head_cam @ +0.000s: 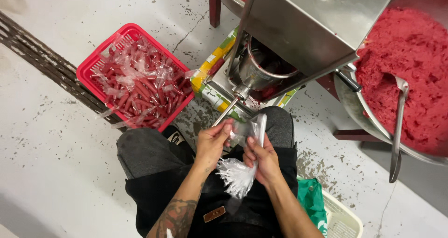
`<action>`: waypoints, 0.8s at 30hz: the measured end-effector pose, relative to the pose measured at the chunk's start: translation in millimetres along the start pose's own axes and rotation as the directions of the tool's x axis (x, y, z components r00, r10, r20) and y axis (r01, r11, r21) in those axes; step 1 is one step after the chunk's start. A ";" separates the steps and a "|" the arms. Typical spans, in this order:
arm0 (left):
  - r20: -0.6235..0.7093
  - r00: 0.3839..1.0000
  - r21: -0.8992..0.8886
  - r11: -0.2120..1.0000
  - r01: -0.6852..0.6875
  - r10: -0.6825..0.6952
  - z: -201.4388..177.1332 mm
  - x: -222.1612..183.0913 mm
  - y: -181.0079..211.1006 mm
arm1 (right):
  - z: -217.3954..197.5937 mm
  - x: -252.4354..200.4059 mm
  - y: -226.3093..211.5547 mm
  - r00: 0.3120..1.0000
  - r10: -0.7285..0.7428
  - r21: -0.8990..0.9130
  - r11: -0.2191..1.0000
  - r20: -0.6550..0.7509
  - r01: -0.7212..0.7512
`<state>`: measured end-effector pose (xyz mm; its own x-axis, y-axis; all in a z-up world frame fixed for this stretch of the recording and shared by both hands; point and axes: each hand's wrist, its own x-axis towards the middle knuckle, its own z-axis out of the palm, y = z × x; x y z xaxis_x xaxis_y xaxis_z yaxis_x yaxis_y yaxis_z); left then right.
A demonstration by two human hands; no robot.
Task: The person operates a manual sausage stuffer by turning a crank with their left hand while holding a plastic casing with their right hand. The ground meat is extruded into the casing, and the filled sausage is placed into a red basket.
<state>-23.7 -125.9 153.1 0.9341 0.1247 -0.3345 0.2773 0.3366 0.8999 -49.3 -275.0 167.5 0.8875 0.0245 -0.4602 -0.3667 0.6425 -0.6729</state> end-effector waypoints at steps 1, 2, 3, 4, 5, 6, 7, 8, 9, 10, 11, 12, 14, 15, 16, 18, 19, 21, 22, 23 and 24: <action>-0.016 1.000 -0.035 0.999 0.006 -0.007 1.7 -3.7 1.9 | -0.1 -0.9 -0.5 1.000 -0.008 0.020 1.000 0.004 0.008; -0.014 1.000 -0.032 0.999 0.010 -0.011 1.7 -3.5 2.4 | -0.4 -2.1 -1.0 1.000 -0.007 0.022 1.000 0.000 0.007; -0.040 0.999 -0.039 0.999 0.008 -0.009 1.6 -3.0 3.3 | -0.4 -2.7 -1.7 1.000 0.014 0.079 0.997 0.028 -0.016; -0.066 0.998 -0.045 0.999 0.005 -0.008 1.2 -2.5 4.5 | 0.1 -3.4 -2.3 0.998 0.033 0.135 0.990 0.057 -0.041; -0.070 0.998 -0.043 0.999 0.006 -0.009 0.7 -1.4 3.7 | -6.2 0.4 0.9 0.998 0.037 0.136 0.990 0.058 -0.045; -0.091 0.996 -0.119 0.993 -0.005 -0.006 0.1 -0.5 3.2 | -12.3 4.1 4.2 0.997 0.044 0.139 0.989 0.057 -0.052; -0.112 0.994 -0.192 0.981 -0.018 -0.004 -0.8 0.7 2.9 | -18.0 8.2 7.6 0.997 0.051 0.143 0.988 0.056 -0.059; -0.116 0.993 -0.190 0.982 -0.019 -0.003 -7.0 2.0 2.9 | -22.8 15.4 8.4 0.997 0.054 0.145 0.988 0.059 -0.062; -0.066 0.997 -0.409 0.913 -0.001 -0.028 -13.5 2.8 2.7 | -27.8 21.9 9.8 0.999 0.015 0.050 0.999 -0.029 -0.013; -0.012 0.999 -0.605 0.796 0.026 -0.041 -20.2 3.9 2.5 | -32.7 28.6 11.5 0.993 -0.033 -0.049 0.998 -0.112 0.027; -0.017 0.999 -0.603 0.797 0.025 -0.044 -26.9 4.4 3.7 | -30.6 27.1 -3.0 0.993 -0.027 -0.049 0.999 -0.112 0.021; -0.001 1.000 -0.601 0.799 -0.009 0.010 -33.9 5.1 5.0 | -28.5 25.9 -17.4 0.990 -0.045 -0.069 0.997 -0.132 0.036; 0.007 0.998 -0.597 0.801 -0.045 0.062 -45.0 3.9 19.4 | -45.4 30.8 -34.1 0.987 -0.055 -0.089 0.995 -0.151 0.042; -0.033 0.984 -0.186 0.966 -0.180 0.177 -48.7 2.5 32.4 | -64.6 36.7 -36.8 0.992 -0.032 -0.060 0.998 -0.120 0.024; -0.018 0.956 0.264 0.924 -0.278 0.293 -52.3 1.0 45.2 | -83.9 42.7 -39.2 0.996 -0.009 -0.031 0.999 -0.089 0.006; 0.028 0.955 0.442 0.853 -0.278 0.296 -87.6 29.8 4.2 | -92.2 45.2 -33.8 0.995 -0.008 -0.049 0.999 -0.095 0.003; 0.075 0.952 0.603 0.747 -0.280 0.296 -105.7 43.5 -16.7 | -96.3 47.1 -30.8 0.996 -0.010 -0.065 0.998 -0.094 0.004; 0.160 0.943 0.761 0.572 -0.307 0.293 -127.0 57.6 -41.2 | -103.8 54.2 -32.5 0.997 -0.006 -0.043 0.999 -0.078 0.002; 0.248 0.930 0.869 0.362 -0.338 0.271 -137.2 64.5 -53.4 | -107.8 57.1 -33.6 0.998 -0.008 -0.019 1.000 -0.061 0.007; 0.251 0.931 0.868 0.363 -0.338 0.266 -141.0 68.5 -62.4 | -105.9 55.8 -31.1 0.998 -0.008 -0.018 1.000 -0.066 0.006; 0.232 0.957 0.913 0.301 -0.277 0.177 -144.7 72.4 -71.1 | -103.8 54.3 -28.9 0.998 -0.013 -0.026 1.000 -0.066 0.011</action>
<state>-8.3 -5.8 24.5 0.9946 -0.0377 -0.0962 0.0301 -0.7852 0.6185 -19.5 -371.8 101.9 0.8718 -0.0344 -0.4886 -0.3639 0.6222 -0.6931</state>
